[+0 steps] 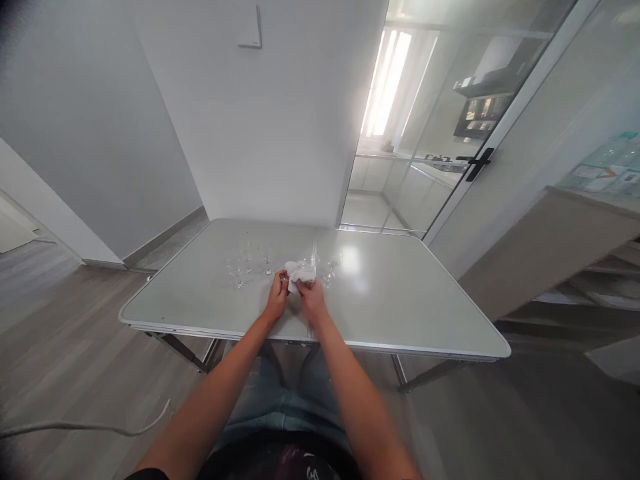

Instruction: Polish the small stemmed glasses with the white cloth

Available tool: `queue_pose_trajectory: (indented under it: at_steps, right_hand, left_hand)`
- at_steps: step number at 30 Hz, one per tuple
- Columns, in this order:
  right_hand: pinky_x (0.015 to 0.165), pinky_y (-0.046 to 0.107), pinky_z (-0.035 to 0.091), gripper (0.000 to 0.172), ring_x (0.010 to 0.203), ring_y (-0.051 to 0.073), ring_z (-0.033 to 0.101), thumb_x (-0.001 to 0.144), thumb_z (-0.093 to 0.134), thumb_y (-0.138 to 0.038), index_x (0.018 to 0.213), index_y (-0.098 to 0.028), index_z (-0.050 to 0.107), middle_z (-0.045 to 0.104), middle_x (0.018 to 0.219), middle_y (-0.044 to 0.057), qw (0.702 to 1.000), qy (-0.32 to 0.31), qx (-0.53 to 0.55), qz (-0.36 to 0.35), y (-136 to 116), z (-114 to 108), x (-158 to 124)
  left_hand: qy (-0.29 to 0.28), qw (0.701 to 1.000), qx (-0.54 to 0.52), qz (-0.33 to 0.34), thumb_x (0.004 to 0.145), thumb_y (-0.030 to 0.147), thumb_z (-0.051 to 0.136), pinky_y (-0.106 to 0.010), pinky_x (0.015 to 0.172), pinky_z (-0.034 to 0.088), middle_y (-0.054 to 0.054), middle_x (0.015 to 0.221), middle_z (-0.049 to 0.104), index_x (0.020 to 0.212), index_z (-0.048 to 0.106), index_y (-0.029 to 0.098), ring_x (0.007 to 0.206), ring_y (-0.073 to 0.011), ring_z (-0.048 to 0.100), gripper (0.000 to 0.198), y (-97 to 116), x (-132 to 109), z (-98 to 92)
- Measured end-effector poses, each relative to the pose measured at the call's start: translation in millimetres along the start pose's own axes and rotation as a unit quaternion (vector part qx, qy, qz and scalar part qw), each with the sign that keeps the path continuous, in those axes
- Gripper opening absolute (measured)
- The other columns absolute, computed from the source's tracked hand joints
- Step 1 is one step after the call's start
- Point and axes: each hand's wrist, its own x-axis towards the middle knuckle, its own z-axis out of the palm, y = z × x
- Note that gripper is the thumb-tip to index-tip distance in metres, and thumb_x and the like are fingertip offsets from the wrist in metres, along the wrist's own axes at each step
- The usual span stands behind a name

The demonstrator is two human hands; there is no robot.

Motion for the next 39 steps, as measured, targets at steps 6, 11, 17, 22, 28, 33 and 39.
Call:
queue_pose_trajectory:
  at_steps: [6, 11, 17, 22, 28, 33, 39]
  right_hand:
    - [0.085, 0.031, 0.054, 0.03, 0.087, 0.017, 0.067, 0.068, 0.082, -0.031, 0.09, -0.02, 0.066, 0.073, 0.094, 0.002, 0.997, 0.06, -0.019, -0.041, 1, -5, 2]
    - [0.085, 0.032, 0.054, 0.043, 0.09, 0.017, 0.067, 0.063, 0.085, -0.025, 0.101, -0.022, 0.064, 0.072, 0.1, 0.003, 0.996, 0.055, -0.03, -0.057, 3, -2, -5]
    - [0.078, 0.031, 0.054, 0.038, 0.086, 0.018, 0.066, 0.066, 0.085, -0.031, 0.097, -0.019, 0.066, 0.072, 0.095, 0.004, 0.995, 0.056, -0.054, -0.061, 0, 0, -4]
    - [0.075, 0.029, 0.054, 0.037, 0.083, 0.017, 0.065, 0.069, 0.082, -0.04, 0.096, -0.019, 0.066, 0.072, 0.092, 0.003, 0.995, 0.085, -0.012, -0.043, 1, -5, 1]
    - [0.07, 0.027, 0.054, 0.03, 0.08, 0.016, 0.066, 0.073, 0.08, -0.034, 0.096, -0.019, 0.067, 0.072, 0.095, 0.003, 0.998, 0.05, 0.032, -0.014, 0, -7, 2]
    - [0.086, 0.032, 0.053, 0.037, 0.089, 0.016, 0.066, 0.069, 0.082, -0.025, 0.102, -0.021, 0.066, 0.072, 0.103, 0.002, 0.997, 0.034, 0.018, -0.065, -5, -3, -3]
    - [0.08, 0.03, 0.053, 0.038, 0.085, 0.015, 0.065, 0.068, 0.082, -0.024, 0.102, -0.02, 0.065, 0.071, 0.099, 0.002, 0.998, 0.041, 0.014, -0.054, -6, -4, -2]
  left_hand:
    - [-0.09, 0.996, 0.009, 0.02, 0.097, 0.055, 0.046, -0.029, 0.075, 0.043, -0.003, 0.09, 0.057, 0.13, 0.044, 0.017, 0.077, -0.0147, 0.051, 0.05, 11, -4, 1.3]
    - [-0.081, 0.992, -0.09, -0.03, 0.097, 0.061, 0.038, -0.023, 0.055, 0.037, 0.0, 0.079, 0.049, 0.122, 0.049, 0.017, 0.061, -0.0105, 0.041, 0.052, 9, -2, 4.2]
    - [-0.054, 0.993, -0.098, -0.046, 0.097, 0.063, 0.035, -0.022, 0.049, 0.032, 0.004, 0.068, 0.038, 0.105, 0.05, 0.018, 0.054, -0.0094, 0.035, 0.048, 6, 1, 5.8]
    - [-0.088, 0.996, -0.021, -0.004, 0.097, 0.057, 0.042, -0.024, 0.059, 0.037, 0.004, 0.073, 0.045, 0.124, 0.041, 0.02, 0.06, -0.0108, 0.042, 0.046, 10, -3, 5.0]
    - [-0.08, 0.997, -0.015, 0.0, 0.098, 0.055, 0.041, -0.025, 0.062, 0.037, 0.003, 0.077, 0.046, 0.127, 0.039, 0.02, 0.062, -0.0114, 0.042, 0.045, 12, -3, 3.9]
    - [-0.093, 0.995, -0.029, -0.016, 0.097, 0.059, 0.04, -0.025, 0.061, 0.037, 0.002, 0.078, 0.046, 0.133, 0.039, 0.02, 0.063, -0.0119, 0.041, 0.053, 13, -4, 4.4]
    - [-0.091, 0.995, -0.041, -0.012, 0.099, 0.058, 0.036, -0.023, 0.058, 0.034, 0.006, 0.07, 0.038, 0.125, 0.042, 0.019, 0.059, -0.0108, 0.036, 0.047, 13, -5, 3.5]
